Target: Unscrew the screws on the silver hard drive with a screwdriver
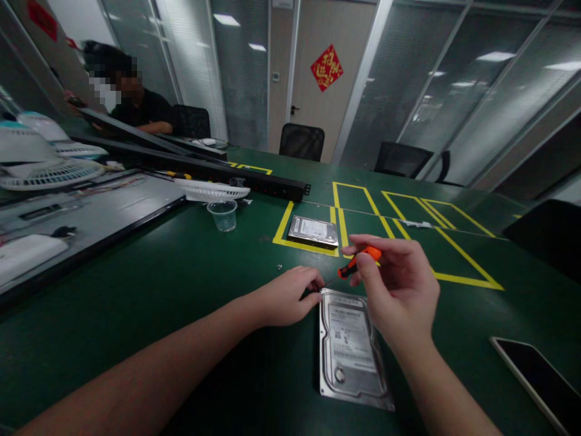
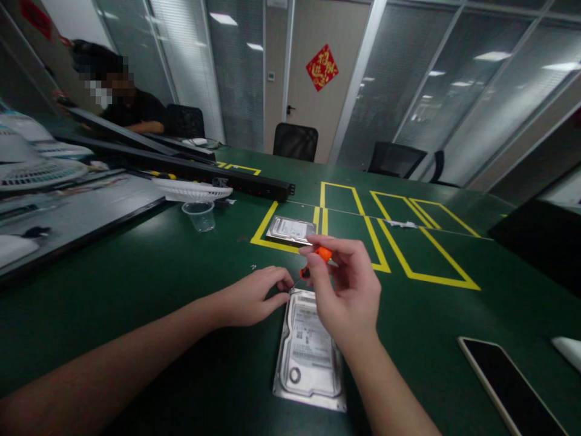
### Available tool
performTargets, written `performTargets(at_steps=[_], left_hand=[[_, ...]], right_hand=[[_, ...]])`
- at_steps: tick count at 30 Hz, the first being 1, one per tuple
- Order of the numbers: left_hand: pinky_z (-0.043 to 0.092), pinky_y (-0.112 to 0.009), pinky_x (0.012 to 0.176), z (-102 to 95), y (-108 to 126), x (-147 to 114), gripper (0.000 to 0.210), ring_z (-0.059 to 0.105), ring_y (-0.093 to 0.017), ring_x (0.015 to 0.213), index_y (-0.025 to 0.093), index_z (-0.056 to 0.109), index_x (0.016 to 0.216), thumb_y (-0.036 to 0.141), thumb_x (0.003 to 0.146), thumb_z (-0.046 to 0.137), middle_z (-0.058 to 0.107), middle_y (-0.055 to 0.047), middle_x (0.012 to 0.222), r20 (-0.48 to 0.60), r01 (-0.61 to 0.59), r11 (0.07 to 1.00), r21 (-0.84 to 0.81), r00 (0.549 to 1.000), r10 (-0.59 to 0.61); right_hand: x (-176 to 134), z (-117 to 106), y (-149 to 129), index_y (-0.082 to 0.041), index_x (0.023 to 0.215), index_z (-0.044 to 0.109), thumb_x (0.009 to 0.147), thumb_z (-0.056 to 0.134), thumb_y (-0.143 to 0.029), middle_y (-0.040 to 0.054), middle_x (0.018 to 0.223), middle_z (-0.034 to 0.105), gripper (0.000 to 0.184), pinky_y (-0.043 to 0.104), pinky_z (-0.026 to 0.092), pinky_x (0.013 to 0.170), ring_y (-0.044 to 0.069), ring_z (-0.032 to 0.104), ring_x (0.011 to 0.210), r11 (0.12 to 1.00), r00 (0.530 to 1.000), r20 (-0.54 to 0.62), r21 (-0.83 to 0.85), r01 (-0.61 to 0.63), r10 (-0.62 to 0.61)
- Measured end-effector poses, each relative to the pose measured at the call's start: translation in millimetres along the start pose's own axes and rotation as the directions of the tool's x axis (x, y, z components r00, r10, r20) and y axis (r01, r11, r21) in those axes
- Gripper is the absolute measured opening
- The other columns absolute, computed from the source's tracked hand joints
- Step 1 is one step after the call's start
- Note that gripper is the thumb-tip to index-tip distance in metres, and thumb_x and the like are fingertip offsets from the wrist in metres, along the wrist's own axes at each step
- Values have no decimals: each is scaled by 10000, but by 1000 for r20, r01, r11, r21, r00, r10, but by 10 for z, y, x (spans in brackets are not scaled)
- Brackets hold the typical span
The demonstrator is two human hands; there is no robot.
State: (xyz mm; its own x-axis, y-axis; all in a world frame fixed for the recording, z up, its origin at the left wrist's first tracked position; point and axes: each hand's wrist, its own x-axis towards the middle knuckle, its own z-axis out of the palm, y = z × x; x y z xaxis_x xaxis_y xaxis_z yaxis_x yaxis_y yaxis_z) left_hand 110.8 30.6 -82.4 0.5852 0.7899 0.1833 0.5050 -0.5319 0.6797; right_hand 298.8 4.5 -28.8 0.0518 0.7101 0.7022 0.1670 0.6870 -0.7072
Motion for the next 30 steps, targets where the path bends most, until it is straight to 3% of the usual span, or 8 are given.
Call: performTargets(at_steps=[4,11,15,20,26,30], left_hand=[[538,-394,920,8,-1,4,110,666,-255,1032,181,657,1081,224,981,642,715,-90,1084,-7,0,1000,5,1000,0],[533,-390,907,-3,-4,3,94,665,-256,1036,182,652,1070,220,986,634,712,-85,1075,0,-10,1000,14,1000,10],[536,-390,910,-4,-2,0,110,668,-254,1037,177,654,1086,216,984,638,711,-87,1084,-3,-11,1000,4,1000,11],[539,-401,924,2,-2,-4,113,670,-259,1041,178,654,1086,228,985,639,714,-93,1095,-4,-10,1000,5,1000,10],[535,-398,920,3,-10,-2,119,667,-260,1040,167,655,1086,223,982,643,709,-92,1089,-7,-6,1000,4,1000,6],[528,-384,897,5,-16,2,107,663,-254,1026,175,654,1080,227,987,643,706,-82,1073,-6,-17,1000,10,1000,17]], right_hand=[[-9,-5,25,-254,1135,670,957,717,-197,60,1101,758,193,262,628,543,200,775,910,1000,1000,15,21,-10,10],[-24,-49,48,-255,1251,721,1081,512,-267,98,1230,751,269,342,611,620,220,754,945,997,995,84,58,-53,48],[-11,-49,27,-248,1242,731,1049,579,-226,94,1212,747,246,311,609,603,197,742,910,1000,998,59,-16,-12,13],[3,-19,9,-236,1135,723,959,707,-157,89,1186,743,194,313,655,677,229,746,1048,998,999,-2,-41,37,-38],[-8,-13,36,-246,1178,714,960,708,-149,82,1198,732,239,289,632,637,208,765,981,999,1000,16,-25,22,-21],[-18,-56,43,-217,1243,726,1049,580,-204,98,1149,750,243,319,597,667,173,729,847,1000,997,75,19,-9,8]])
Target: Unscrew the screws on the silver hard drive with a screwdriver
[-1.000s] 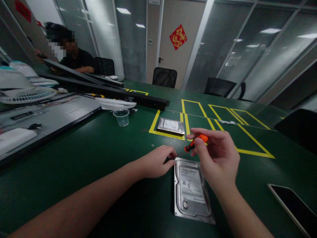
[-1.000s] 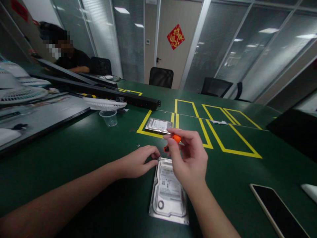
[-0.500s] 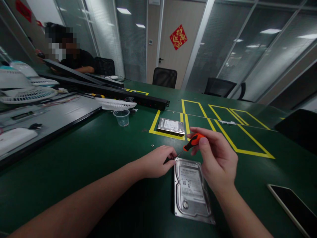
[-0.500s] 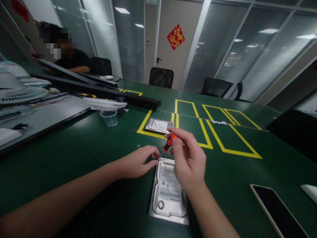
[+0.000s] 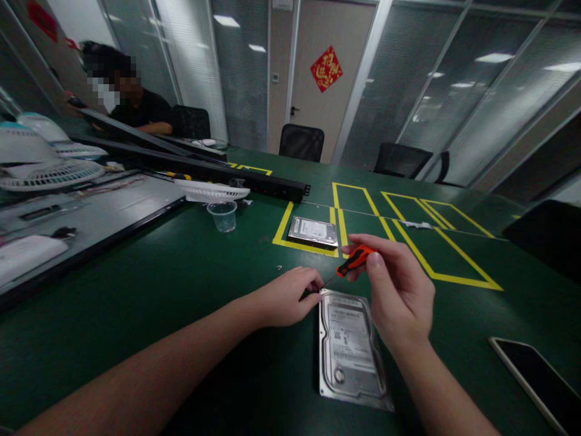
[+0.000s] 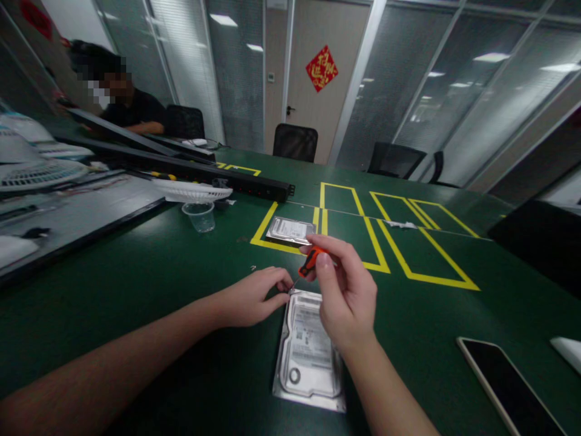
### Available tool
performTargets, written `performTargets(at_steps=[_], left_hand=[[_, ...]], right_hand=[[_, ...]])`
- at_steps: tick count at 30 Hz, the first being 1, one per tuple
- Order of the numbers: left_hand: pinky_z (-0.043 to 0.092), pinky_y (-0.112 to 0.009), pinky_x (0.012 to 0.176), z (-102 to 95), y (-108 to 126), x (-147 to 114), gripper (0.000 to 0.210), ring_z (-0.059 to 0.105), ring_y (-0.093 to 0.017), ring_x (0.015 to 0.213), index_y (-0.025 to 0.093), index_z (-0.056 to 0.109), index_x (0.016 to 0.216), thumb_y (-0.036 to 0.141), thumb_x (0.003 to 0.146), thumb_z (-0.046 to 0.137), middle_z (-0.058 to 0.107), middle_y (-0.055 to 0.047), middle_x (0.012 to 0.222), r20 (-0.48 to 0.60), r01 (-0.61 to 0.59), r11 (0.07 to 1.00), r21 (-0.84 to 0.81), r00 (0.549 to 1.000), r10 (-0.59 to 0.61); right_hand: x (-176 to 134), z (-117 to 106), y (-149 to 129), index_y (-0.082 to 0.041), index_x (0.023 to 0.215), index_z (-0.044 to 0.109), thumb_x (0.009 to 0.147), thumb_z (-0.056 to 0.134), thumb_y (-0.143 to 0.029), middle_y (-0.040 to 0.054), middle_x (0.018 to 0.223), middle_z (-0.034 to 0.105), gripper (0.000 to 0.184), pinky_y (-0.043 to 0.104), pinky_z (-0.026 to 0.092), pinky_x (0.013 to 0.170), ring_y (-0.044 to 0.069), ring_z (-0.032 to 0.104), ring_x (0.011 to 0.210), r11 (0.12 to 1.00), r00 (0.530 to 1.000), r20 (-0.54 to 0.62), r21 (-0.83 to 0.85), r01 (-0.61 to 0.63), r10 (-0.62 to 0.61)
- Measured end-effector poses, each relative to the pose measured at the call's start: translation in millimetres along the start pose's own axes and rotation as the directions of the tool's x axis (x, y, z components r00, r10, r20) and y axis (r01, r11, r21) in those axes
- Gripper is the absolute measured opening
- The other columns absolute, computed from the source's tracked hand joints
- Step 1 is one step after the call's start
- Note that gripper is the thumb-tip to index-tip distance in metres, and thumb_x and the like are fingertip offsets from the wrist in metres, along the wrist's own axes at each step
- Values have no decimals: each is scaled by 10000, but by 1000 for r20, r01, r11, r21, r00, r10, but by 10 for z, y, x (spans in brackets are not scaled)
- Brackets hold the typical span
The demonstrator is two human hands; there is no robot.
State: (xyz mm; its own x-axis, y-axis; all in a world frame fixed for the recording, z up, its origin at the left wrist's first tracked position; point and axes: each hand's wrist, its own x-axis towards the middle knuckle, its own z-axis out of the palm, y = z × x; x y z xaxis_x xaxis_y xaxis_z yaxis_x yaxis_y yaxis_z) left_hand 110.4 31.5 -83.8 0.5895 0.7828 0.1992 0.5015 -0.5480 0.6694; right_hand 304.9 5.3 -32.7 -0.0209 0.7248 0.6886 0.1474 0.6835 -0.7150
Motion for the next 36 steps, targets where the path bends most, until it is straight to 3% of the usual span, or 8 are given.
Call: performTargets(at_steps=[3,10,15,22,30,36], left_hand=[[523,-382,894,1,4,0,99,662,-253,1021,176,651,1072,220,984,644,705,-80,1066,0,0,1000,6,1000,0],[531,-385,919,0,8,-6,114,662,-249,1037,174,655,1090,227,990,639,707,-85,1092,3,8,1000,-15,1000,-8],[525,-400,928,-7,16,1,106,659,-255,1043,175,655,1082,228,992,635,708,-86,1087,8,29,1000,-11,1000,-29],[521,-396,916,-19,36,5,104,658,-257,1037,169,655,1079,205,982,643,705,-83,1069,12,11,1000,-2,1000,-11],[532,-388,920,-1,12,-4,108,667,-253,1036,174,653,1081,222,985,644,708,-88,1085,4,15,1000,-11,1000,-15],[538,-389,911,-8,29,5,110,671,-253,1026,174,657,1084,211,982,640,713,-90,1082,3,24,1000,-12,1000,-24]], right_hand=[[-3,-12,-2,-221,1269,721,1073,534,-218,98,1159,754,272,339,586,680,156,700,778,1000,1000,3,25,-15,15],[24,39,1,-241,1128,697,950,715,-153,92,1206,725,200,287,625,619,228,745,1042,998,995,-83,-35,44,-47],[17,47,2,-252,1143,673,940,737,-161,73,1151,743,231,294,635,650,214,763,999,999,997,-79,-43,12,-15],[2,1,-14,-226,1241,719,1063,546,-211,86,1141,745,248,323,602,651,156,710,786,1000,1000,11,25,-2,2],[9,33,-7,-231,1110,680,962,704,-160,94,1174,735,166,296,633,648,224,749,1029,998,995,-86,-38,43,-46],[12,40,-17,-243,1144,692,962,716,-172,72,1122,752,197,279,625,621,203,763,965,999,997,-79,-52,12,-16]])
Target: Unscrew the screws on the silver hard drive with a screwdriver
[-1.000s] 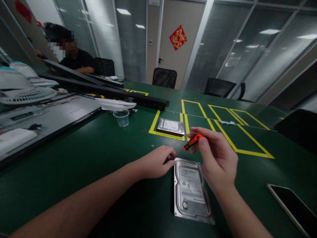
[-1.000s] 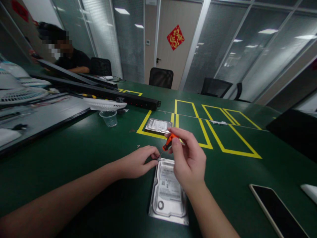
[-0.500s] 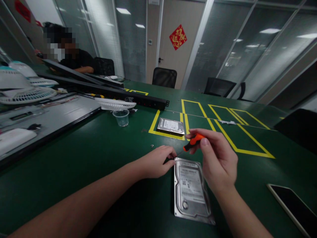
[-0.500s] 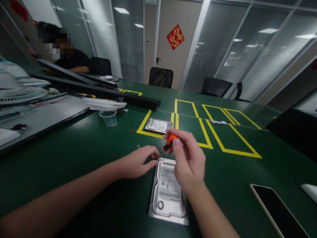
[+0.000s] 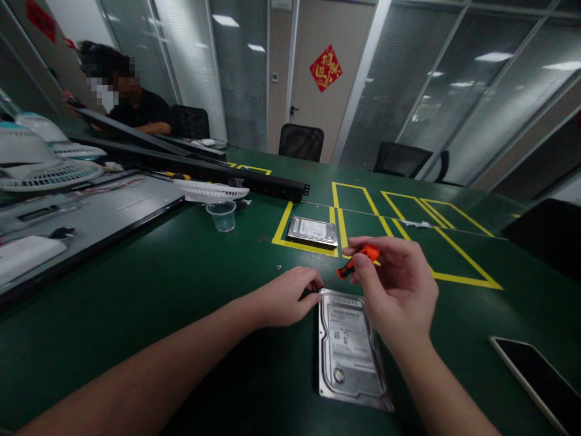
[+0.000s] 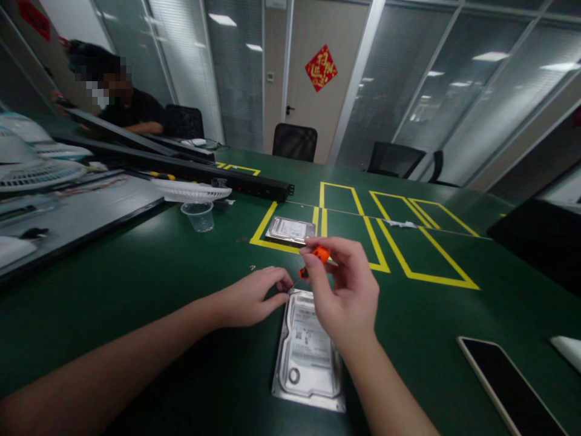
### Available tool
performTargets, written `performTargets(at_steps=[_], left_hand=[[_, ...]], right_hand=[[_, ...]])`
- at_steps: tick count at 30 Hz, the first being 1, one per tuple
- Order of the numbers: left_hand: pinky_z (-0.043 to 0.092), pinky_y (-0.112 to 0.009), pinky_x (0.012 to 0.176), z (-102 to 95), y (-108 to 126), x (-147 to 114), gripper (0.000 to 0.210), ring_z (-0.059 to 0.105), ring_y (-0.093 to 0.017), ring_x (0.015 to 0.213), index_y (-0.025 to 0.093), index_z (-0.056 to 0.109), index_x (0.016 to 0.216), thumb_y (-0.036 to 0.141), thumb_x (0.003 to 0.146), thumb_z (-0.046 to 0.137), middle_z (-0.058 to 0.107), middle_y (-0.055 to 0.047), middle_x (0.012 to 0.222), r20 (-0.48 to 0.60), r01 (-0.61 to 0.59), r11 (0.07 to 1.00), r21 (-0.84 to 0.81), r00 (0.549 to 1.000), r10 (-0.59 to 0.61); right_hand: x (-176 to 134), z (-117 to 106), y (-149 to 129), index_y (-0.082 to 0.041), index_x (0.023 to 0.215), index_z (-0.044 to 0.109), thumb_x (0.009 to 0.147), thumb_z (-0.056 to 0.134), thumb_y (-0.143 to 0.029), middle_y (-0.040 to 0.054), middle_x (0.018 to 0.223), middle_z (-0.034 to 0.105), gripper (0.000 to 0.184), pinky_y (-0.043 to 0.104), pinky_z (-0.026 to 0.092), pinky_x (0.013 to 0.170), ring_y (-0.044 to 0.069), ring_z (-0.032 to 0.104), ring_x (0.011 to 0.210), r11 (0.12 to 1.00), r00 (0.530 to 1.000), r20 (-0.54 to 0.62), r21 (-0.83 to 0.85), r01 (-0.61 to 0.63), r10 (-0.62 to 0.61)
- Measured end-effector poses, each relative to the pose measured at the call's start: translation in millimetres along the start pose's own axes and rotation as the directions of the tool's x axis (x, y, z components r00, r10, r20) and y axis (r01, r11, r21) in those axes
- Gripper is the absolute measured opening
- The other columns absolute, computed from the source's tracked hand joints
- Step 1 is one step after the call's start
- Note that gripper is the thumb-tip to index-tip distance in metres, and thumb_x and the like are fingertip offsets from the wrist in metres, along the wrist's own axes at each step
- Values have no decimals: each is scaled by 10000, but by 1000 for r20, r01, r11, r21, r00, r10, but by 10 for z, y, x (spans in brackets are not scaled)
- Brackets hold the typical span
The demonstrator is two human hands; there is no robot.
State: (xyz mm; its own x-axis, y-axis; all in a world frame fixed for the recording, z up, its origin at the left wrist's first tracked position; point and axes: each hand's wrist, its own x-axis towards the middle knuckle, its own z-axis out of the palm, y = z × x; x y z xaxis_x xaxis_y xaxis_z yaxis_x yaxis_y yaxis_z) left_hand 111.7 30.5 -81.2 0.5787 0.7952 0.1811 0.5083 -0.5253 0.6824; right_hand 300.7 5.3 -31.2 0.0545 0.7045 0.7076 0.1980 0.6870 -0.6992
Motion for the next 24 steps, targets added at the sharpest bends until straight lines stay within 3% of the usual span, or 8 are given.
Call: performTargets(at_steps=[6,10,16,20,24], left_hand=[[529,-393,907,-1,-2,-1,103,665,-253,1028,175,655,1075,208,979,641,710,-86,1076,4,-10,1000,14,1000,10],[529,-394,904,1,-17,-6,106,665,-253,1031,182,654,1082,213,983,635,712,-83,1080,3,-15,1000,11,1000,15],[537,-394,913,15,-32,-6,108,666,-254,1027,183,656,1079,240,990,637,710,-86,1078,-7,-12,1000,3,1000,12],[534,-397,929,5,-16,-5,118,669,-256,1036,182,655,1092,234,988,634,713,-90,1090,0,-9,1000,9,1000,9],[529,-390,908,-5,-9,-5,106,668,-256,1035,182,655,1084,225,990,631,711,-86,1084,9,-15,1000,18,1000,15]], right_hand=[[-8,-51,21,-253,1257,731,1080,528,-240,87,1205,757,270,334,592,652,177,725,862,998,996,85,50,-38,34],[0,-35,15,-241,1234,732,1065,557,-223,79,1152,755,244,319,589,631,161,714,807,999,998,64,32,-30,28],[6,6,-3,-229,1114,699,950,719,-152,91,1174,740,183,303,634,641,225,750,1025,1000,999,-26,-3,24,-24],[0,6,5,-238,1124,686,937,742,-156,74,1133,749,212,294,628,633,216,761,999,1000,1000,-19,-7,5,-5],[-3,-21,10,-233,1186,723,1036,611,-210,73,1129,758,188,298,589,625,167,734,848,1000,999,33,-9,-14,14]])
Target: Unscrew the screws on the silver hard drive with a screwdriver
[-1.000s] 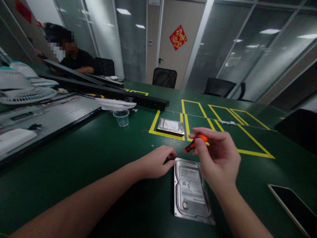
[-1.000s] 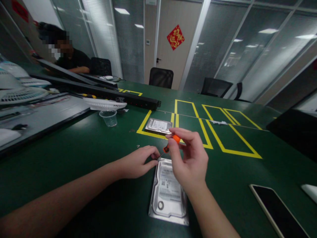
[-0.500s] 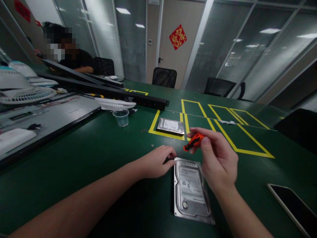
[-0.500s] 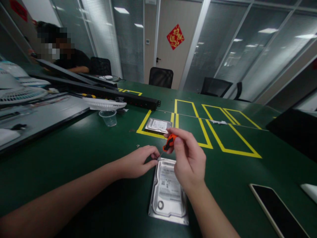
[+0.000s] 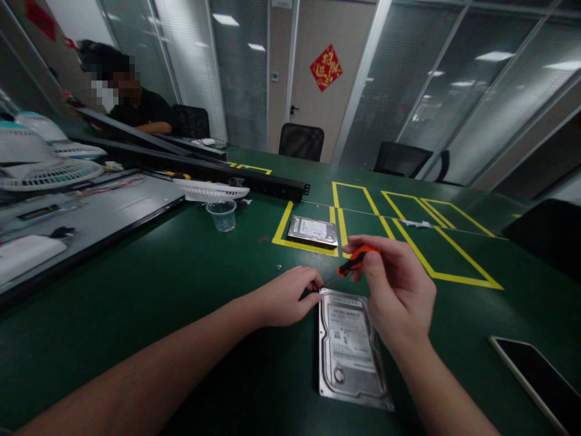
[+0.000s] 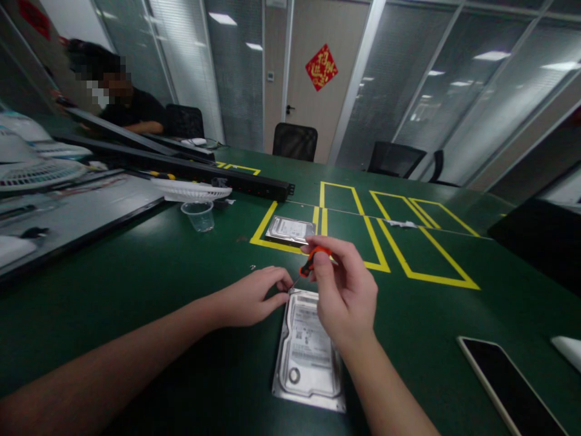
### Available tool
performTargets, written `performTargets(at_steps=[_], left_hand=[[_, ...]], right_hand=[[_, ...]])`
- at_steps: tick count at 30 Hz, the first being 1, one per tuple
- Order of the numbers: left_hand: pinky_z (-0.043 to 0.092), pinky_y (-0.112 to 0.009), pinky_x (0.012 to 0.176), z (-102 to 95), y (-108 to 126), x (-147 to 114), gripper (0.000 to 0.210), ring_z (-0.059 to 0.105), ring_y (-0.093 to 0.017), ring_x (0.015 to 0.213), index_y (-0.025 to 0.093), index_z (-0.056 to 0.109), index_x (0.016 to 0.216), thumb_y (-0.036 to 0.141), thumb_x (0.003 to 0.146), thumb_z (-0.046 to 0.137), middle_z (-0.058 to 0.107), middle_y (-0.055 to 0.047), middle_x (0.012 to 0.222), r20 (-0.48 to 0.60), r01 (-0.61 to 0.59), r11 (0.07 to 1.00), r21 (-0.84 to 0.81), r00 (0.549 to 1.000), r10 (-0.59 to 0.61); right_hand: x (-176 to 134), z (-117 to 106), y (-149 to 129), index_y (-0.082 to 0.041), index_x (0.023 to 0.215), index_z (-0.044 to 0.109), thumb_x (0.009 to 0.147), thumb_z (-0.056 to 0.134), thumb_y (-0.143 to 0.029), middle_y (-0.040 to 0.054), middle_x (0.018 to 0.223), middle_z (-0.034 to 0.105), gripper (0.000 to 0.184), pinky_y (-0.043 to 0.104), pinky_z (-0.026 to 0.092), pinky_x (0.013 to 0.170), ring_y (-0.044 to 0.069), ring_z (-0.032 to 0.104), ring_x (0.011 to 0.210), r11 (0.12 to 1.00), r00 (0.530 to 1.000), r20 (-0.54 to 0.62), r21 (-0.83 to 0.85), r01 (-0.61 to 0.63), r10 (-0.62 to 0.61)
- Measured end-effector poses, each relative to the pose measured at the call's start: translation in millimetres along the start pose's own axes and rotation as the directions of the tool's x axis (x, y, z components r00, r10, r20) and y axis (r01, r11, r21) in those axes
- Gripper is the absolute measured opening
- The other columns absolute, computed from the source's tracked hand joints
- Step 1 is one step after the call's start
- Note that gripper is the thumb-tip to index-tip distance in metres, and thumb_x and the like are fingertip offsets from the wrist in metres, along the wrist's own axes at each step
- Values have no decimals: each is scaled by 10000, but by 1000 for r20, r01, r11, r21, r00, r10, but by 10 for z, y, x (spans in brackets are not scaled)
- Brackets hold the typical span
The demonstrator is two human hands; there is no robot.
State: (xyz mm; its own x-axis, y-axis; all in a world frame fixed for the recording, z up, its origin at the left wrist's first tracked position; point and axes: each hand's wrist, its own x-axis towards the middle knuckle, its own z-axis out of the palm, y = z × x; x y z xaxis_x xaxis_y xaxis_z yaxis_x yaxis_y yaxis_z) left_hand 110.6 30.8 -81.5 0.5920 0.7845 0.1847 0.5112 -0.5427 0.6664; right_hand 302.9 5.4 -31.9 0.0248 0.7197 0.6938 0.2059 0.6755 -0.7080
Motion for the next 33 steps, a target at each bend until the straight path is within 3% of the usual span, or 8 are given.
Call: performTargets(at_steps=[7,13,18,24,28,33], left_hand=[[527,-394,907,5,-9,-1,101,661,-253,1032,178,654,1079,213,987,629,707,-80,1073,-10,-8,1000,-5,1000,8],[536,-391,904,-6,8,-3,105,667,-256,1033,183,658,1078,223,983,635,713,-86,1081,-1,3,1000,-11,1000,-3],[536,-390,905,-2,8,0,100,670,-256,1026,187,654,1071,220,978,636,715,-87,1081,-10,3,1000,-8,1000,-3],[530,-393,903,2,-3,-1,107,665,-257,1041,190,655,1081,221,982,630,711,-80,1078,-4,-4,1000,-7,1000,4],[529,-396,901,5,-6,-4,108,662,-259,1044,189,657,1084,230,987,632,713,-81,1079,-8,0,1000,-8,1000,-1],[539,-390,908,2,0,-7,102,671,-255,1034,188,657,1074,236,986,637,719,-90,1089,-4,6,1000,-20,1000,-6]], right_hand=[[4,-16,1,-234,1254,724,1073,537,-236,89,1187,758,259,338,577,657,160,699,779,999,1000,23,41,-16,16],[16,36,-36,-229,1150,718,994,664,-195,100,1190,731,168,283,620,599,222,742,1011,999,998,-56,-8,37,-37],[6,47,-12,-255,1169,684,968,701,-177,69,1130,745,216,266,624,572,209,755,977,1000,999,-48,19,16,-15],[-4,-14,22,-261,1250,724,1076,524,-242,74,1166,754,266,347,596,644,162,705,778,998,999,32,51,-21,20],[9,-7,8,-253,1242,722,1072,539,-234,71,1140,752,251,330,581,615,145,693,736,1000,1000,9,5,-20,20],[29,34,-11,-230,1123,694,976,699,-207,87,1152,745,149,314,634,640,215,753,983,999,997,-78,-30,11,-13]])
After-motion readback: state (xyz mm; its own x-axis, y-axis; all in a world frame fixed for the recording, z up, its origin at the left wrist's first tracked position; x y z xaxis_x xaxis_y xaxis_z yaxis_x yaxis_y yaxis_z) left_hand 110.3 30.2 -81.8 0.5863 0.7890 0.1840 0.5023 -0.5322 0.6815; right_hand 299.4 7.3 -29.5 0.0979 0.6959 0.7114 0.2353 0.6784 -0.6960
